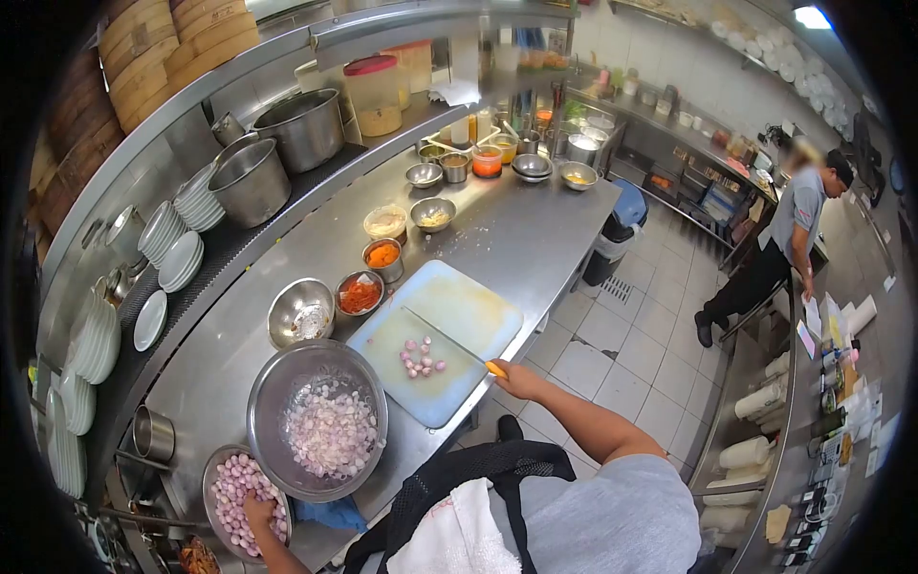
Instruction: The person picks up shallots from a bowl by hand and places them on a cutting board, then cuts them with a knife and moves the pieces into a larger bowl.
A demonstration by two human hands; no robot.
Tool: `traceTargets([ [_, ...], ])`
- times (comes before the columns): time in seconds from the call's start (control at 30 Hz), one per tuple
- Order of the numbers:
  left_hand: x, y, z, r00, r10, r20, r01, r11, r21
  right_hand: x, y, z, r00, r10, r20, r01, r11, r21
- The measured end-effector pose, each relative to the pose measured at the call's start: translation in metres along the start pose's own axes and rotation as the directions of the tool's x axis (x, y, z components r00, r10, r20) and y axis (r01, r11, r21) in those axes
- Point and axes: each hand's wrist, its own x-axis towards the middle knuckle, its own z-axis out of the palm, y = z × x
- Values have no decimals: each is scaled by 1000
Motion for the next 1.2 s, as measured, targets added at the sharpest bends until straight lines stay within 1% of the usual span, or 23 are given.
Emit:
traceTargets([
  [0.07,-4,7,8,987,40,-156,-49,997,-54,1,-2,0,1000,-12,1,12,1000,-3],
  [0.17,-2,3,11,983,51,-179,-60,997,-45,0,-3,5,999,-29,-32,28,999,-27],
  [0.2,4,1,13,983,77,-166,-86,995,-47,-2,-3,6,997,-44,-59,42,998,-49],
  [0.27,14,-15,11,974,164,-158,-162,986,21,-7,-10,-1,999,-5,-53,4,1000,-20],
  [0.3,21,-24,12,972,173,-159,-180,983,-34,-6,-10,2,999,-6,-54,4,1000,-24],
  [0.33,28,-31,13,970,181,-161,-187,982,-22,-2,-11,5,999,-12,-53,10,1000,-27],
  [0.4,37,-45,9,975,203,-92,-222,931,-290,2,-2,6,998,-28,-54,27,999,-29],
  [0.43,33,-35,6,983,150,-102,-179,900,-397,2,2,9,997,-24,-69,23,1000,-12],
  [0.47,34,-54,10,964,194,-182,-250,895,-369,5,3,13,996,-25,-81,25,1000,0],
  [0.53,29,-62,3,972,216,-92,-232,830,-506,1,-2,4,998,-49,-34,49,999,1],
  [0.57,15,-52,-6,989,134,-63,-145,800,-582,2,-1,4,998,-62,-16,62,998,7],
  [0.6,1,-46,-13,998,50,-33,-59,754,-654,2,3,3,997,-74,-34,74,997,18],
  [0.63,-26,-16,-31,999,-34,-3,22,695,-719,2,6,2,995,-82,-51,83,996,28],
  [0.67,-26,-22,-31,999,-54,-3,36,697,-717,1,3,0,996,-85,-32,86,996,29],
  [0.73,-22,-26,-32,970,32,-242,-220,547,-808,3,-4,-15,999,36,40,-38,998,40],
  [0.8,-22,-28,-54,967,-58,-249,-153,649,-745,4,-8,-30,994,52,99,-56,998,40],
  [0.87,-22,-19,-65,944,-97,-314,-199,594,-780,10,-18,-50,978,124,170,-130,991,24],
  [0.9,-33,5,-73,925,-33,-378,-286,597,-749,16,-18,-56,973,106,204,-109,994,6],
  [0.93,-48,42,-83,899,24,-438,-365,597,-715,19,-13,-65,972,91,216,-95,995,10],
  [1.0,-68,99,-85,958,-37,-286,-258,333,-907,29,-8,-82,961,50,272,-51,999,-5],
  [1.07,-111,213,-97,973,-42,-226,-200,331,-922,37,-14,-99,928,149,341,-153,988,-16],
  [1.13,-118,276,-74,962,160,-223,-247,149,-958,48,7,-101,926,85,368,-97,995,13],
  [1.2,-128,352,-44,925,320,-205,-250,108,-962,57,16,-108,916,68,395,-95,994,49],
])
